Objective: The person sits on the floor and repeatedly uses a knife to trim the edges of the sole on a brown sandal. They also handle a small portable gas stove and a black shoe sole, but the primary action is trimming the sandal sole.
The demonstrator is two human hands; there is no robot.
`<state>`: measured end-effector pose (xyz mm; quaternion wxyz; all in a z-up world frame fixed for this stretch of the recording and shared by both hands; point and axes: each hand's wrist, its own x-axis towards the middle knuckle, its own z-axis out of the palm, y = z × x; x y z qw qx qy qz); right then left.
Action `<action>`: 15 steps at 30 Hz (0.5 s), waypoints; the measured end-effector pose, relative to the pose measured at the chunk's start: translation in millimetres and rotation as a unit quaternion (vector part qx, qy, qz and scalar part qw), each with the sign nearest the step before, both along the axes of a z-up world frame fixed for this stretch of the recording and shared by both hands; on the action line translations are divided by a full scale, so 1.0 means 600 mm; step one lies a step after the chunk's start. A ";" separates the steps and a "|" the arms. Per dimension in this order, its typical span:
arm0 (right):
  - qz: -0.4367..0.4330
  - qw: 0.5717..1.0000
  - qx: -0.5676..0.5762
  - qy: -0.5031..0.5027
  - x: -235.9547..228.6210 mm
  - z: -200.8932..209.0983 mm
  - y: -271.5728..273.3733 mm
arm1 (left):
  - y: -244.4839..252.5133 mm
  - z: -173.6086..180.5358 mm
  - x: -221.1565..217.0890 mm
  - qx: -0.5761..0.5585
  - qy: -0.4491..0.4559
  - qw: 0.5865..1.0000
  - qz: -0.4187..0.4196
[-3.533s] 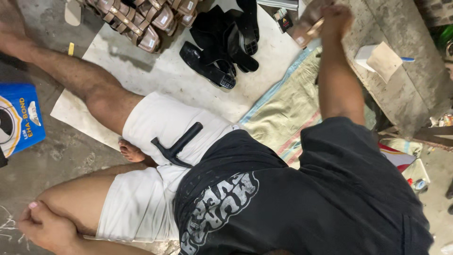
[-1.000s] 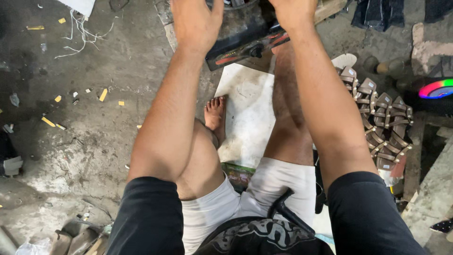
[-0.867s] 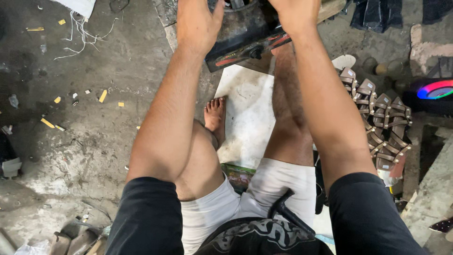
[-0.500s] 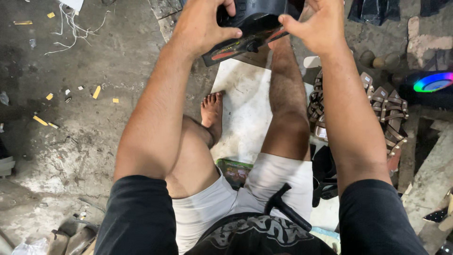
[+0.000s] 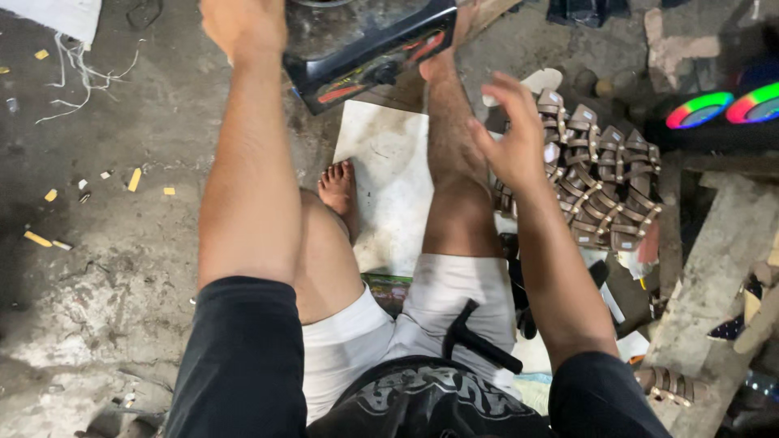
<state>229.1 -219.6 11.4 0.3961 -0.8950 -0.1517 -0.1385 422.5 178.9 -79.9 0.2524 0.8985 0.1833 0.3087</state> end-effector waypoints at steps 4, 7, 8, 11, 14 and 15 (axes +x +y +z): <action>-0.079 0.997 -0.008 0.025 -0.124 -0.028 -0.088 | 0.007 0.028 -0.013 -0.060 0.029 0.997 0.028; -0.159 0.984 0.002 0.085 -0.224 -0.051 -0.152 | 0.012 0.068 -0.041 -0.051 0.021 0.998 0.013; -0.191 0.977 -0.002 0.099 -0.253 -0.057 -0.173 | 0.009 0.084 -0.051 -0.034 0.005 0.999 -0.003; -0.233 0.971 -0.026 0.039 -0.340 -0.068 -0.239 | -0.011 0.150 -0.098 -0.054 0.018 0.982 -0.179; -0.310 0.949 -0.054 0.025 -0.447 -0.079 -0.304 | -0.069 0.200 -0.165 -0.330 0.121 0.794 -0.496; -0.319 0.946 -0.040 -0.039 -0.468 -0.094 -0.325 | -0.086 0.205 -0.187 -0.226 0.154 0.786 -0.554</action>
